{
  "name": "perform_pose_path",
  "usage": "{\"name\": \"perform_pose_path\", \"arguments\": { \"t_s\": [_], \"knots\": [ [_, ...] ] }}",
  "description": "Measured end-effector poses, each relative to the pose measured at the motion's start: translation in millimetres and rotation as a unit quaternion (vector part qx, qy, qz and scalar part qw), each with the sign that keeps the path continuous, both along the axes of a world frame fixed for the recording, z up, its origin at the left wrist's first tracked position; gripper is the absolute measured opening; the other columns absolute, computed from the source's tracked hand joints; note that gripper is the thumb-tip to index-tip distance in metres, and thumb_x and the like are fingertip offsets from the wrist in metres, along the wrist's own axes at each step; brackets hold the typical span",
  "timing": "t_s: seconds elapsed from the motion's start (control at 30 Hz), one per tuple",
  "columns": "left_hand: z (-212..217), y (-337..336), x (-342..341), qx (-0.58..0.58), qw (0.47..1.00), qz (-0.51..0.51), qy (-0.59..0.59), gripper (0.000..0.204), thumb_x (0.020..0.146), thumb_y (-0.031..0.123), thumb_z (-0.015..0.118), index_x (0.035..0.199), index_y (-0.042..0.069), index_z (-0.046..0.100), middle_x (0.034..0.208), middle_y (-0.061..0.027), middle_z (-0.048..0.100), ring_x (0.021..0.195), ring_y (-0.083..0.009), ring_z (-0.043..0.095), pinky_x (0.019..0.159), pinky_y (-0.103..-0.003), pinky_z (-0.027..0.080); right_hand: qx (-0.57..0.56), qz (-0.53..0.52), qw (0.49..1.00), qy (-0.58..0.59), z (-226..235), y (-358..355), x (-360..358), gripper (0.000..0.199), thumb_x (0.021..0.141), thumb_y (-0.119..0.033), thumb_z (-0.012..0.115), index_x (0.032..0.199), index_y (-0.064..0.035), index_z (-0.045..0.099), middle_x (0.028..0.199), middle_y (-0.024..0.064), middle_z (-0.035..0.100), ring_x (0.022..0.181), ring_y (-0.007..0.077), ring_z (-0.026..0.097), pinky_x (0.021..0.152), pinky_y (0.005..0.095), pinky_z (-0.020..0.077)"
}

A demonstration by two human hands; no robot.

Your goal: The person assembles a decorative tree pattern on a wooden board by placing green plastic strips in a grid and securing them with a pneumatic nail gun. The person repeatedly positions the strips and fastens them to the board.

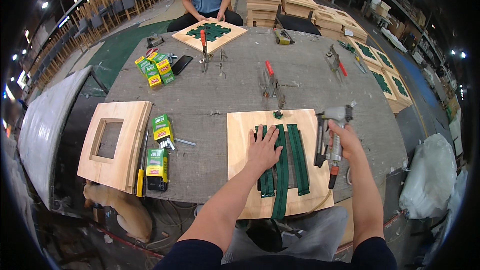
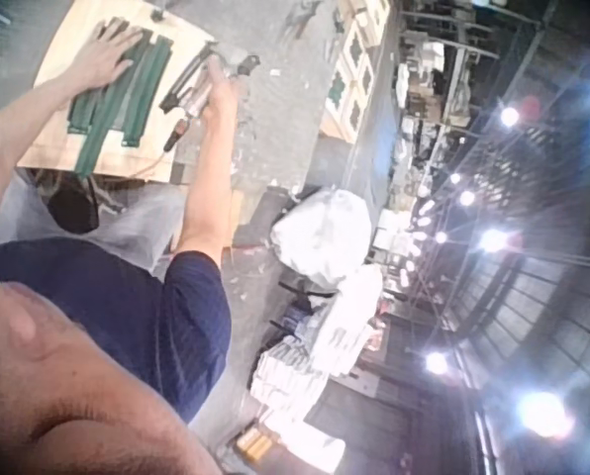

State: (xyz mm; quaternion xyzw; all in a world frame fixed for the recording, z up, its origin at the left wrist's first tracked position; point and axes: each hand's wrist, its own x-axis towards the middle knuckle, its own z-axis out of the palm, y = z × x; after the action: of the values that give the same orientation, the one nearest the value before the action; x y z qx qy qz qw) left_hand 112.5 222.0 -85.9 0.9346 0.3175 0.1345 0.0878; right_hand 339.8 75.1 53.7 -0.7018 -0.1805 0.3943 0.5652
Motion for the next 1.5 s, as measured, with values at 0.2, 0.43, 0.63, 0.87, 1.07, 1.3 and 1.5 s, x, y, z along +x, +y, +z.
{"name": "perform_pose_path", "arguments": {
  "t_s": [0.2, 0.43, 0.63, 0.87, 1.07, 1.3, 1.5],
  "knots": [
    [0, -3, 3, -0.007, 1.000, -0.005, -0.012, 0.066, 0.102, 0.047, 0.049, 0.158, 0.014, 0.037, 0.166, -0.0031, 0.033, 0.153, -0.0382, 0.025, 0.123, -0.062, 0.016, -0.045, 0.063, 0.997, 0.016, -29, 54, -35, 0.046, 0.093, -0.032, 0.077, 0.121, -0.0026, 0.054, 0.097, 0.0084, 0.064, 0.060, 0.0173, 0.064, 0.048, 0.0329, 0.0508],
    [1, -3, 2, -0.022, 0.999, -0.002, -0.039, 0.065, 0.099, 0.046, 0.054, 0.155, 0.013, 0.043, 0.164, -0.0034, 0.036, 0.153, -0.0372, 0.026, 0.123, -0.062, 0.016, -0.106, 0.114, 0.988, -0.006, -46, 87, -54, 0.035, 0.098, -0.027, 0.071, 0.123, -0.0051, 0.059, 0.109, 0.0066, 0.064, 0.061, 0.0188, 0.065, 0.047, 0.0320, 0.0477],
    [1, -1, 2, -0.033, 0.998, -0.003, -0.043, 0.066, 0.098, 0.045, 0.056, 0.154, 0.012, 0.044, 0.164, -0.0040, 0.036, 0.153, -0.0372, 0.026, 0.123, -0.063, 0.016, -0.123, 0.115, 0.985, -0.033, -55, 94, -59, 0.035, 0.098, -0.026, 0.070, 0.123, -0.0040, 0.059, 0.109, 0.0077, 0.065, 0.060, 0.0189, 0.064, 0.046, 0.0315, 0.0472],
    [1, 1, 2, -0.036, 0.998, -0.007, -0.044, 0.066, 0.098, 0.045, 0.056, 0.154, 0.012, 0.044, 0.164, -0.0039, 0.036, 0.153, -0.0377, 0.025, 0.123, -0.063, 0.015, -0.118, 0.110, 0.986, -0.053, -55, 97, -66, 0.034, 0.098, -0.026, 0.071, 0.121, -0.0041, 0.059, 0.103, 0.0071, 0.065, 0.057, 0.0171, 0.062, 0.045, 0.0316, 0.0461],
    [0, 1, -2, -0.037, 0.999, -0.003, -0.037, 0.067, 0.098, 0.045, 0.057, 0.154, 0.013, 0.043, 0.164, -0.0033, 0.036, 0.153, -0.0377, 0.026, 0.123, -0.063, 0.015, -0.148, 0.118, 0.980, -0.067, -49, 102, -72, 0.031, 0.098, -0.020, 0.070, 0.121, -0.0048, 0.057, 0.095, 0.0060, 0.065, 0.054, 0.0132, 0.058, 0.044, 0.0304, 0.0446],
    [0, -2, -2, -0.037, 0.995, -0.003, -0.097, 0.061, 0.095, 0.039, 0.062, 0.150, 0.015, 0.049, 0.163, -0.0126, 0.035, 0.151, -0.0401, 0.029, 0.122, -0.063, 0.018, -0.133, 0.132, 0.980, -0.073, -55, 101, -67, 0.026, 0.097, -0.018, 0.070, 0.116, -0.0055, 0.057, 0.086, 0.0037, 0.061, 0.053, 0.0110, 0.052, 0.044, 0.0303, 0.0439],
    [0, 4, -7, -0.051, 0.989, -0.007, -0.136, 0.037, 0.093, 0.030, 0.066, 0.127, 0.016, 0.071, 0.160, -0.0179, 0.037, 0.149, -0.0414, 0.033, 0.121, -0.062, 0.022, -0.088, 0.126, 0.987, -0.052, -47, 99, -74, 0.023, 0.097, -0.020, 0.071, 0.109, -0.0051, 0.060, 0.083, 0.0032, 0.061, 0.052, 0.0114, 0.053, 0.044, 0.0305, 0.0447]
  ]
}}
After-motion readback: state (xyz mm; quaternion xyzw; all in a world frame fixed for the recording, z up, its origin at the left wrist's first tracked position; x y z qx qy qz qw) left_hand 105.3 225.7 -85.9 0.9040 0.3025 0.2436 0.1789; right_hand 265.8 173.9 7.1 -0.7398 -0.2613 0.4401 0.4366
